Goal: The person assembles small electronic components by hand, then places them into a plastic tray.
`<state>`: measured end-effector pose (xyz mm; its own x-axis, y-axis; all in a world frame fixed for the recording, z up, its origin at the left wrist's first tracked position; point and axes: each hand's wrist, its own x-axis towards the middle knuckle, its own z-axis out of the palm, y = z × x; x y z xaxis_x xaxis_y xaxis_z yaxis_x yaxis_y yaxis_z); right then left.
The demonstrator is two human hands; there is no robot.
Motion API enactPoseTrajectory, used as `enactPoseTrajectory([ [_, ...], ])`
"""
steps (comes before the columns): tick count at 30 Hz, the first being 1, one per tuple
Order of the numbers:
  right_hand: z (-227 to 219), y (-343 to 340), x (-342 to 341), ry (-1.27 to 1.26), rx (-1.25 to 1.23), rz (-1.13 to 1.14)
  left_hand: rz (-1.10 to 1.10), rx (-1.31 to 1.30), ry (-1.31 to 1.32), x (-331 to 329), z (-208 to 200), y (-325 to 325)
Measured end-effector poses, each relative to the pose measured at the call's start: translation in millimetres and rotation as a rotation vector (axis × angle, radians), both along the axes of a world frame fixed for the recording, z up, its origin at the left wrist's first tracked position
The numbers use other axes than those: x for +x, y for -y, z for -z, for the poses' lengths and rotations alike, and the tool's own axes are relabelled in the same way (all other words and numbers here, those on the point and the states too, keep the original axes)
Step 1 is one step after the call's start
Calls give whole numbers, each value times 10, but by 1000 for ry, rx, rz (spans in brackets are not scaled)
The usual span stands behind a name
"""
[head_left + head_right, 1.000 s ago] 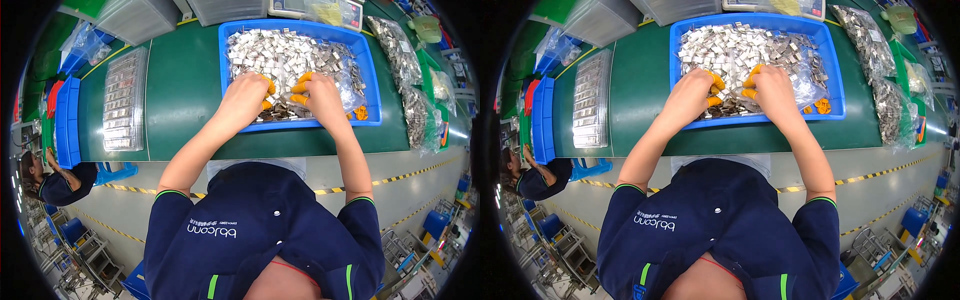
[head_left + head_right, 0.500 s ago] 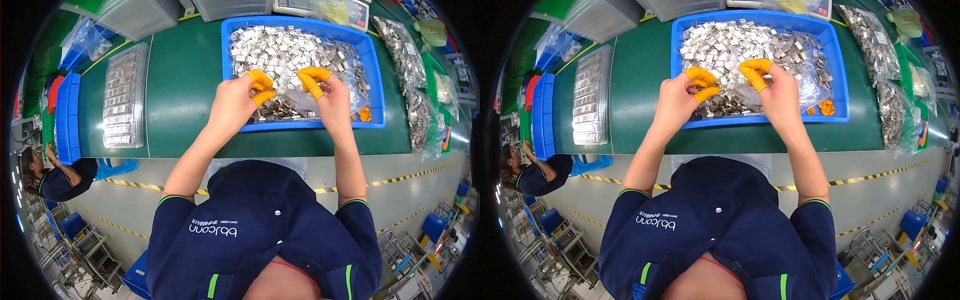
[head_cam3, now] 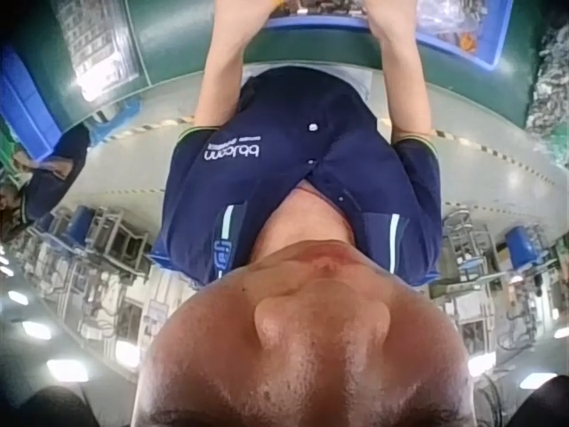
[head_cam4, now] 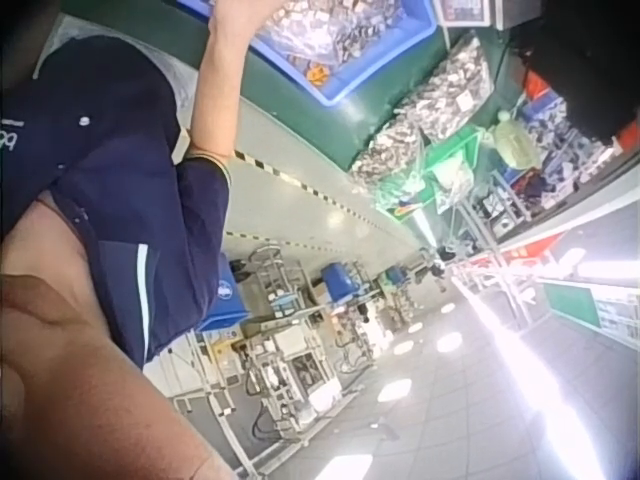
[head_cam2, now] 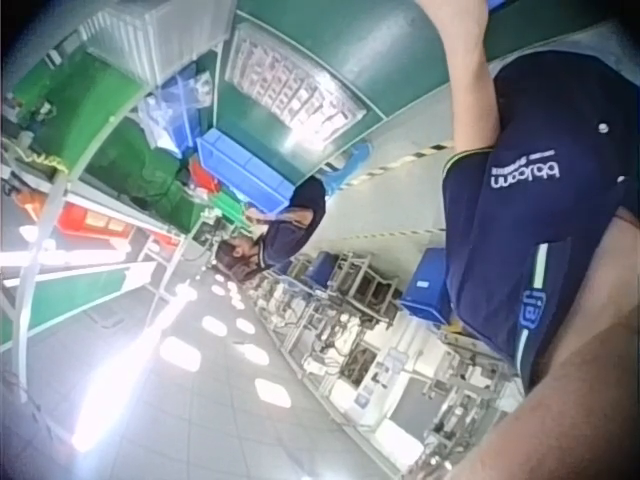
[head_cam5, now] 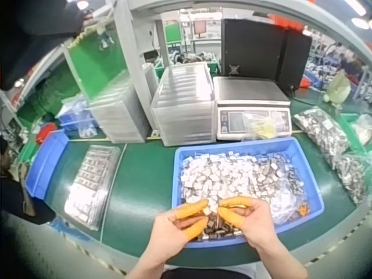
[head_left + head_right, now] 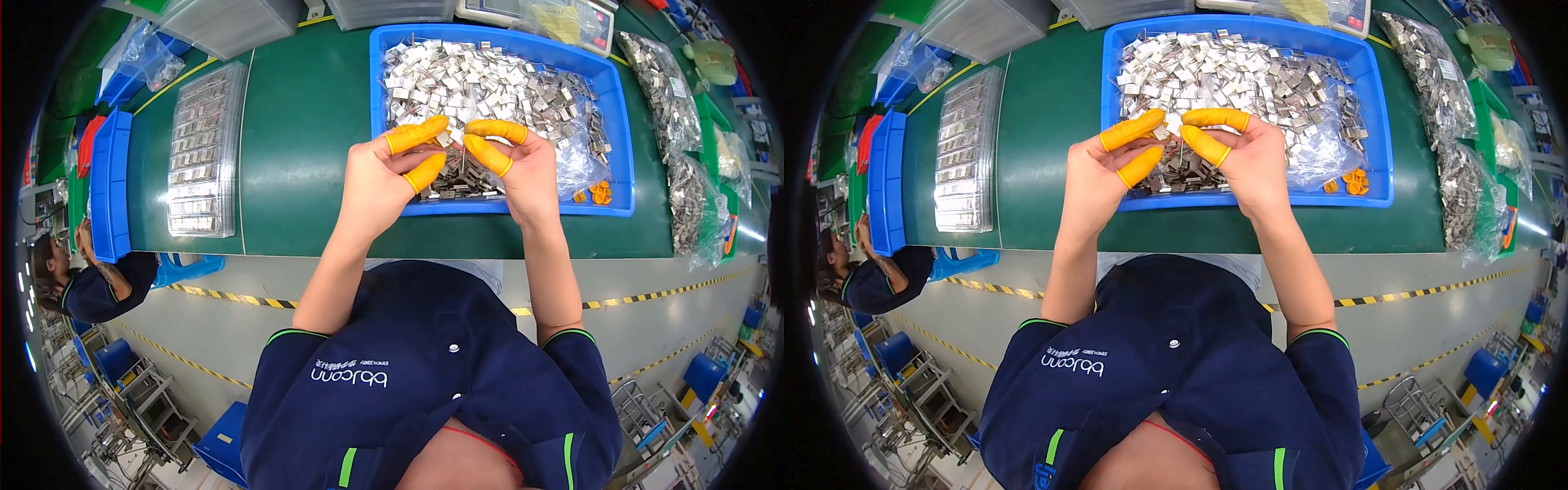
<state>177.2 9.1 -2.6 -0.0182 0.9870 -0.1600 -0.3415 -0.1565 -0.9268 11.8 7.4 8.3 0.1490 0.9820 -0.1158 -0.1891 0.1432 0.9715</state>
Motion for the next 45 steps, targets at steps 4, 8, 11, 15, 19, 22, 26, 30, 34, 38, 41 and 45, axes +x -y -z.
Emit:
enactPoseTrajectory([
  [4,-18,9,-14,-42,-17,12,-36,-18,92,-15,2,-11],
  [8,-49,50,-68,24,23,25,-114,-82,131,2,-9,-30],
  [11,-42,54,-66,17,30,17,-104,-61,89,-12,-31,-30],
  [15,-57,54,-42,31,10,0,-61,1,55,-44,-20,-15],
  [19,-48,65,-5,116,81,-3,-19,-7,20,-52,-37,-22],
  [22,-116,77,24,160,123,0,-8,-57,45,-45,-69,-15],
  [26,-154,66,50,166,142,-9,-28,-82,89,-72,-16,-38],
  [30,-176,98,17,210,134,-18,-14,-85,89,-43,-52,-12],
  [34,-185,138,28,221,170,-15,7,-44,45,-34,-25,4],
  [38,-177,198,-2,326,318,111,2,-50,91,23,-57,35],
  [41,-168,219,-11,287,336,164,-19,-94,155,39,-49,41],
  [45,-185,275,-21,422,428,182,-27,-60,143,27,-20,67],
])
